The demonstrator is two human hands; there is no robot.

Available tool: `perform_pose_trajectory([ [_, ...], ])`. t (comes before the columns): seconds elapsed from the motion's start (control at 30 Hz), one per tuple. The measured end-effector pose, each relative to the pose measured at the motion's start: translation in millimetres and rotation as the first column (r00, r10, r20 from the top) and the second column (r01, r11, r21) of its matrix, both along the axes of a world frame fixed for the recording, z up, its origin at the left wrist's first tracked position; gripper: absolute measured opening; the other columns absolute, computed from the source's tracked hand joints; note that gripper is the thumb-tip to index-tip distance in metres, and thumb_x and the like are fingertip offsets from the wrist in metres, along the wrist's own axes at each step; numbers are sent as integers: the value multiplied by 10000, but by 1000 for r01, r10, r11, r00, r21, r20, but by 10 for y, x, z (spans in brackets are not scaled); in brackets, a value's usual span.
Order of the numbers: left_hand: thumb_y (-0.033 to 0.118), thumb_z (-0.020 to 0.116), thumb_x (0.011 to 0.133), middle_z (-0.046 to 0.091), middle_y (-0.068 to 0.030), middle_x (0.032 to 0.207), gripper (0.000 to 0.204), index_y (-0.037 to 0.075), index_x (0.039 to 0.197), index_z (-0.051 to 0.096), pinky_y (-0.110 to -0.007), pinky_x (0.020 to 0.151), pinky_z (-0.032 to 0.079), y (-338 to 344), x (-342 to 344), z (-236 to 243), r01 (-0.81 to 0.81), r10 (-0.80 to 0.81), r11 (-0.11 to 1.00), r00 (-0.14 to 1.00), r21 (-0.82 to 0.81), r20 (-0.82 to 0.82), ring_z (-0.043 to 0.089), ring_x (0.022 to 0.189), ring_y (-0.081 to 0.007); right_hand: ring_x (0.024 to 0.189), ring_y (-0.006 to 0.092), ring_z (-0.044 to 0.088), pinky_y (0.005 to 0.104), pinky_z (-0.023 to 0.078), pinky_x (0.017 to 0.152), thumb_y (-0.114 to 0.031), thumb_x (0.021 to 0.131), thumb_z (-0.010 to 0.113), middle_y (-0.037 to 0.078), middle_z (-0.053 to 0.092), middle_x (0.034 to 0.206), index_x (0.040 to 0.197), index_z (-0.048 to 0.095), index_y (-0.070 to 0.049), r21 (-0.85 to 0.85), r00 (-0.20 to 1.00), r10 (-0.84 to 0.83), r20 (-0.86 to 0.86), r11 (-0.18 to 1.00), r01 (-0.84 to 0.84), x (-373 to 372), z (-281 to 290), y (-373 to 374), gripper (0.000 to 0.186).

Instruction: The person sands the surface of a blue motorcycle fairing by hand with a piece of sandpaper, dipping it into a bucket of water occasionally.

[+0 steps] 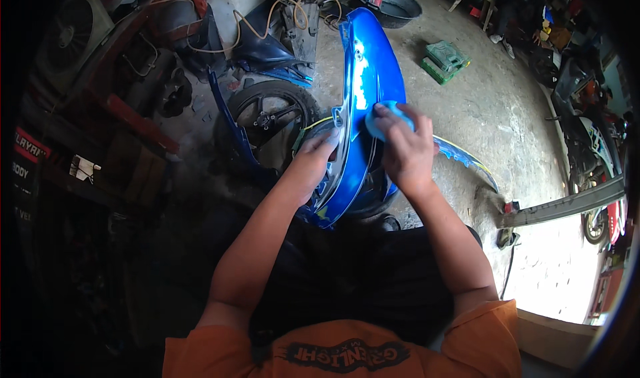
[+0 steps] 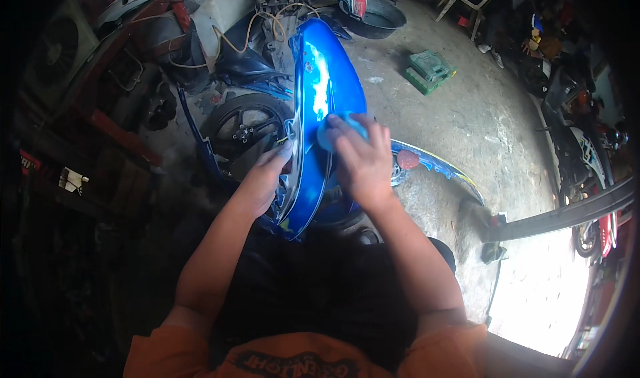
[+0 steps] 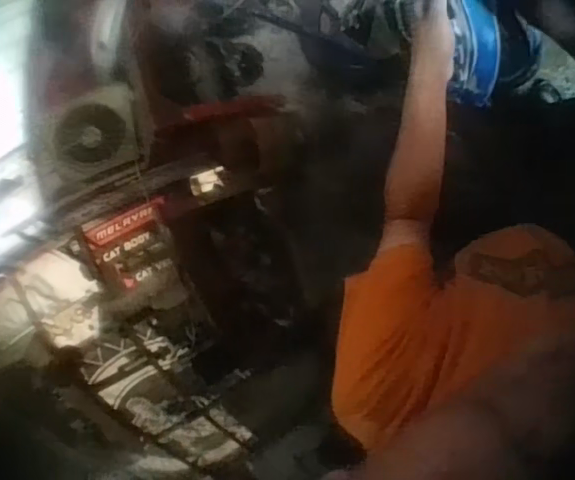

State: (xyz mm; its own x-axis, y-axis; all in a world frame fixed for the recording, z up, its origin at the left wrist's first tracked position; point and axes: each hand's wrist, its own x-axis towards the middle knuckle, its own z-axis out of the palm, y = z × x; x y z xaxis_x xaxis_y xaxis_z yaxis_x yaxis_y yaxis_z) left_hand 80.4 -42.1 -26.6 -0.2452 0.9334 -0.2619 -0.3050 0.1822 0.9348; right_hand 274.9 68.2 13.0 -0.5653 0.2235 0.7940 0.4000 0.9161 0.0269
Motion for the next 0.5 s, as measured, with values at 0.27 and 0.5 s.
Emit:
perform_pose_trajectory([
  [0.27, 462, 602, 1125, 660, 30, 1076, 456, 72, 1324, 730, -286, 935, 442, -36, 6, 20, -5, 6, 1000, 1000, -6, 6, 551, 975, -89, 1138, 335, 674, 453, 521, 881, 8, 749, 711, 36, 762, 1310, 1109, 718, -80, 1, 999, 8, -41, 1000, -8, 4, 34, 45, 371],
  [0.5, 503, 609, 1104, 615, 40, 1002, 491, 77, 1305, 747, -278, 891, 419, -67, 35, 162, -24, 23, 999, 998, 27, 52, 511, 957, -81, 1030, 318, 718, 432, 546, 879, 79, 739, 687, 112, 786, 1263, 1083, 710, -30, -83, 995, 102, -9, 991, -102, 28, 154, -46, 361],
])
